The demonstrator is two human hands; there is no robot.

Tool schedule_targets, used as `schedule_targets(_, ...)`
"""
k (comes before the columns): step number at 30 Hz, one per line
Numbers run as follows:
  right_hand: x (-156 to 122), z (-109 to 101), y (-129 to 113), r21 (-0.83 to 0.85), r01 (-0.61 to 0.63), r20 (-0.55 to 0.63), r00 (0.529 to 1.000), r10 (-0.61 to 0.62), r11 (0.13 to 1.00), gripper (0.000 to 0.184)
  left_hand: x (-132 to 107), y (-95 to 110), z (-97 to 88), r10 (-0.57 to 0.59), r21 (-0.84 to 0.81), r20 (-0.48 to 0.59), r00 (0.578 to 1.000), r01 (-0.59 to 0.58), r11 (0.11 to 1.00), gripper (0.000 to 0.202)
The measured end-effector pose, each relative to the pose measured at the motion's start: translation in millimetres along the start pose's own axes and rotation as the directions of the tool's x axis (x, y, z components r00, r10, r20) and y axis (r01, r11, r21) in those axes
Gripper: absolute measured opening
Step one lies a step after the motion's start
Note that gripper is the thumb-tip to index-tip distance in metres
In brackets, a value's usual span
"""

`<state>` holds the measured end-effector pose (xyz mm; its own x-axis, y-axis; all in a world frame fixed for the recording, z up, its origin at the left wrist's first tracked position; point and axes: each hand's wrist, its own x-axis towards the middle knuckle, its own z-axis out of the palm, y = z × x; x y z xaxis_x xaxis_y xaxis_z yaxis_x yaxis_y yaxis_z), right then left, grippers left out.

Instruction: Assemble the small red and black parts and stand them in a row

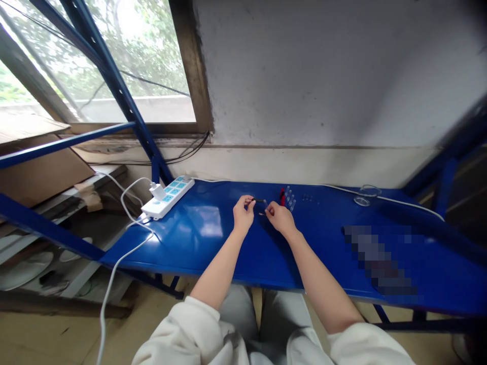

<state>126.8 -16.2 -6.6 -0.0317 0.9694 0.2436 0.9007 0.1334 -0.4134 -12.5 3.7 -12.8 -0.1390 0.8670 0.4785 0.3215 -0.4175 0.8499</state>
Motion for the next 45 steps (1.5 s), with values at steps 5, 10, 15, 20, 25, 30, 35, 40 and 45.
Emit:
schedule_targets(5,0.3,-0.2,0.0,0.006,0.006,0.005,1.000,-0.006,1.000,0.008,-0.7,0.6,0.0,0.004,-0.011,0.005,1.000,-0.004,1.000,0.010)
schedule_targets(10,0.7,0.9,0.9,-0.005,0.005,0.007,1.000,-0.005,1.000,0.009,-1.9,0.8,0.7,0.015,-0.033,0.003,1.000,-0.015,0.999,0.011)
schedule_targets(15,0.7,-0.2,1.3,-0.034,-0.001,0.020,1.000,0.002,0.999,0.009,-2.7,2.0,1.1,0.011,-0.001,0.028,1.000,-0.011,1.000,0.011)
schedule_targets(20,0.9,-2.8,1.5,-0.064,-0.005,0.038,0.999,0.008,0.998,0.007,-6.3,7.5,-1.4,0.103,0.101,0.047,0.994,-0.107,0.989,0.015)
schedule_targets(25,0.2,-3.2,1.6,-0.077,0.010,0.025,1.000,-0.008,0.997,0.008,-11.4,14.6,-3.7,0.232,0.141,0.111,0.966,-0.247,0.959,0.024)
schedule_targets(30,-0.7,-1.6,-0.2,-0.042,0.044,-0.034,0.998,-0.045,0.998,0.009,-14.2,19.1,-4.2,0.257,0.178,0.270,0.928,-0.310,0.934,0.031)
schedule_targets(35,-0.6,-0.6,-1.1,-0.027,0.036,-0.056,0.998,-0.037,0.999,0.009,-12.9,17.7,-4.1,0.257,0.158,0.267,0.929,-0.306,0.939,0.028)
schedule_targets(40,-0.5,-1.5,-0.5,-0.069,0.038,-0.041,0.998,-0.041,0.997,0.008,-8.9,9.7,-1.0,0.214,0.076,0.269,0.939,-0.243,0.967,0.016)
schedule_targets(45,-0.9,-1.0,0.0,-0.095,0.061,-0.034,0.997,-0.065,0.994,0.012,-6.9,6.0,0.5,0.198,0.049,0.305,0.931,-0.223,0.974,0.013)
